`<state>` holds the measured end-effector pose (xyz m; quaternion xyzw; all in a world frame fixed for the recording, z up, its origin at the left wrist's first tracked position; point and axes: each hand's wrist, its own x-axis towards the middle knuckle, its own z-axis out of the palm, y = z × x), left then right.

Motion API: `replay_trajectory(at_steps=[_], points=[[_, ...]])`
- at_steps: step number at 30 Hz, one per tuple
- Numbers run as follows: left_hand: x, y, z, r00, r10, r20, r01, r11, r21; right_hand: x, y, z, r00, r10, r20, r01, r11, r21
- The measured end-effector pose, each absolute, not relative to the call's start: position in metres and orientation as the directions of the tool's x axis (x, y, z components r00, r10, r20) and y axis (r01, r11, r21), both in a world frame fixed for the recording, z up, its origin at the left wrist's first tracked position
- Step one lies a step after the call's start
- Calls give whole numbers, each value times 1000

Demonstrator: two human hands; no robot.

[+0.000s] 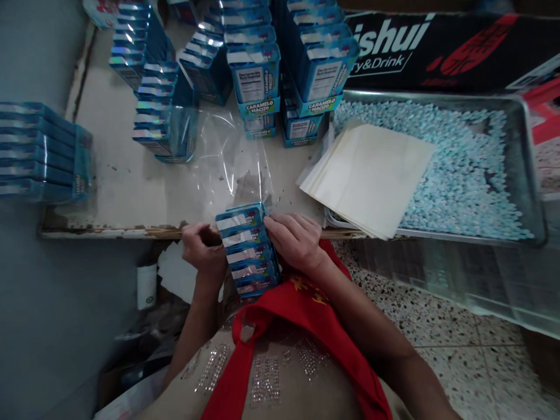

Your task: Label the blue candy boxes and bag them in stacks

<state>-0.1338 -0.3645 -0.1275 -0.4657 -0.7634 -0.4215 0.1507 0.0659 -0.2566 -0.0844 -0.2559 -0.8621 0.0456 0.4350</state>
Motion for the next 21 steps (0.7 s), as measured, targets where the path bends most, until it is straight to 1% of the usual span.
replay_trajectory(at_steps=[2,4,6,8,9,11,13,15,16,18,21], points=[[-136,-359,-130,-551,647,526,819,297,492,61,-255,-92,-435,551,712,425,823,-377],[-136,-356,-128,-555,702,446,817,359,451,55,-253,-97,-368,629,685,422,769,-480],[-136,-357,-125,-537,744,397,827,370,424,51,-254,-100,-319,695,645,384,717,-582],[-135,-359,-123,-486,792,370,851,330,409,50,-255,-101,-300,734,610,344,679,-648],[-135,-361,-123,-454,816,357,864,306,400,50,-256,-101,-300,735,608,329,678,-658],[-136,-364,-124,-405,861,309,884,283,372,54,-258,-102,-326,709,625,308,705,-639],[-138,-368,-125,-367,900,233,899,279,338,60,-261,-102,-391,645,657,273,763,-587],[-139,-374,-126,-334,925,180,907,263,330,69,-265,-104,-467,579,669,249,812,-529],[-139,-377,-127,-313,934,174,908,240,343,75,-267,-105,-508,557,657,250,825,-506],[-136,-383,-128,-266,940,211,905,169,390,87,-273,-108,-569,541,620,262,833,-487],[-122,-391,-131,-207,932,296,893,56,447,110,-284,-115,-579,588,565,269,792,-548]])
